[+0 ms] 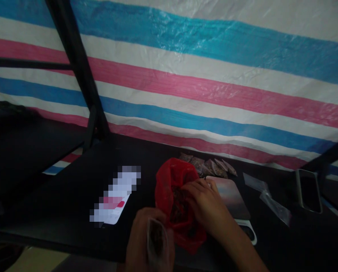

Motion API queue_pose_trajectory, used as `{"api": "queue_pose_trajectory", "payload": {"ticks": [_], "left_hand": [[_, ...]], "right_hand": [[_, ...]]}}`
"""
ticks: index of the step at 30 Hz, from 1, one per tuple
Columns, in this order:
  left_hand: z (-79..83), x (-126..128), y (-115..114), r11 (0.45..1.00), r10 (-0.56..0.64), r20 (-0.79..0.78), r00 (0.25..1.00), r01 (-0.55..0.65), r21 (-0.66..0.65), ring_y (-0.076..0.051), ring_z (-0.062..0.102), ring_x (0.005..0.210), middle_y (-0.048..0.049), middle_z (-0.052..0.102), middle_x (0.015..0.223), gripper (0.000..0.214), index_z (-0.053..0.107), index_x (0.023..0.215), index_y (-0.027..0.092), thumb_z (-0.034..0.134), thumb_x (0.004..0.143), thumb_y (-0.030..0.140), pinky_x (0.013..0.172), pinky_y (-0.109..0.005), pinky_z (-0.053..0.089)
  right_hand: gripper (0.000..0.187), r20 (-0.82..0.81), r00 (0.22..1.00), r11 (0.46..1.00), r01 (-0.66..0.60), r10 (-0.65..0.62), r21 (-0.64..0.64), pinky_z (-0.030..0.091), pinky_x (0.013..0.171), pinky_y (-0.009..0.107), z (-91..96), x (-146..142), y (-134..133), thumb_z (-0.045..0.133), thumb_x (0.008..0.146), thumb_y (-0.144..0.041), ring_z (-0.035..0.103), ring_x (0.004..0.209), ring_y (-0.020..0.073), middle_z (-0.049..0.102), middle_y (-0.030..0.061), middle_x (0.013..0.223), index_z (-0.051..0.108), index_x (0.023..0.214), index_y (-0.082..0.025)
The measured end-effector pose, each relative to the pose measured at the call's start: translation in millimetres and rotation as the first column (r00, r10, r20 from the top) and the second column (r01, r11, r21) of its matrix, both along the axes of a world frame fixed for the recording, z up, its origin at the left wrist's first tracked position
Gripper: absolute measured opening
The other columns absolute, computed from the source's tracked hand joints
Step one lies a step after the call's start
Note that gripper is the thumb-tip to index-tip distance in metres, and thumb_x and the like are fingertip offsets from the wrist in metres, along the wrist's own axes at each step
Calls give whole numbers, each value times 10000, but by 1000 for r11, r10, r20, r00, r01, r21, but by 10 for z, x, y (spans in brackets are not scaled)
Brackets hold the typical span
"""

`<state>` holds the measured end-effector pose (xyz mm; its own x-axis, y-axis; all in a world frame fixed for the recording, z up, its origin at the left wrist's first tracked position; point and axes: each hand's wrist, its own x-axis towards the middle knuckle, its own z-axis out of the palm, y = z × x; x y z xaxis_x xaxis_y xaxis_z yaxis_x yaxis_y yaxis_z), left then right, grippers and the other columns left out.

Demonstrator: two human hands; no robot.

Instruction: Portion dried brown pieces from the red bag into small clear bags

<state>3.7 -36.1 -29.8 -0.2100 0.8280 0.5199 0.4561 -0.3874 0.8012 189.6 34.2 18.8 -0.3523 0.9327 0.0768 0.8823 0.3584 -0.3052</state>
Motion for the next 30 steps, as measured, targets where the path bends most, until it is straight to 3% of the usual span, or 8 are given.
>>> {"api": "queue_pose_trajectory", "payload": {"ticks": [2,5,9,13,16,19,23,30], "left_hand": [[-41,-25,68,997,2,25,1000,-1,-72,-224,698,947,-63,690,1035,59,661,984,257,607,972,276,784,-340,623],[-167,-43,186,967,-114,161,980,146,-208,-285,681,1166,-98,692,1233,121,714,993,259,627,975,342,933,-409,613],[-208,-26,292,921,-145,448,882,286,-265,-268,692,1082,-79,709,1112,184,725,975,251,680,942,427,856,-340,605],[-131,10,360,904,8,679,734,285,-318,-220,668,884,-21,664,851,267,714,827,225,809,789,472,753,-289,575],[-75,39,424,885,198,803,562,249,-393,-204,674,887,-13,700,882,330,734,833,206,884,621,409,748,-266,578],[13,93,486,872,300,843,446,230,-432,-199,691,849,-9,717,878,283,723,820,209,848,595,327,717,-276,595],[146,197,526,851,352,862,365,259,-457,-173,702,815,7,717,864,225,714,827,215,786,619,264,669,-244,593],[214,312,538,846,368,858,359,254,-469,-147,676,822,13,690,880,171,687,808,212,735,644,222,645,-209,568]], "right_hand": [[341,38,999,1000,4,-4,-6,350,1047,466,24,-19,21,596,994,-82,612,1200,298,785,65,1260,743,1264,-231],[398,94,996,1000,4,-3,-8,341,1050,458,15,-70,72,579,989,-74,593,1239,302,764,85,1308,712,1341,-206],[442,90,995,999,-48,49,-10,340,1055,428,-59,-162,131,536,982,-43,586,1252,285,737,101,1354,699,1370,-178],[423,-62,993,995,-100,99,-9,356,1034,392,-112,-211,147,573,941,-17,625,1194,243,768,59,1280,741,1279,-207],[395,-183,979,995,-93,86,-30,364,1018,385,-95,-170,152,619,898,0,653,1169,229,790,32,1223,764,1188,-225],[399,-275,960,998,-53,42,-31,379,1016,383,-36,-60,150,632,878,25,673,1163,221,800,20,1201,767,1150,-234],[416,-363,932,1000,-7,4,-6,398,1007,374,53,94,99,655,864,40,683,1150,209,800,8,1199,765,1135,-256],[389,-358,933,996,-4,-27,-87,365,1042,370,38,92,16,648,893,18,672,1155,198,800,-8,1180,761,1132,-268]]}}
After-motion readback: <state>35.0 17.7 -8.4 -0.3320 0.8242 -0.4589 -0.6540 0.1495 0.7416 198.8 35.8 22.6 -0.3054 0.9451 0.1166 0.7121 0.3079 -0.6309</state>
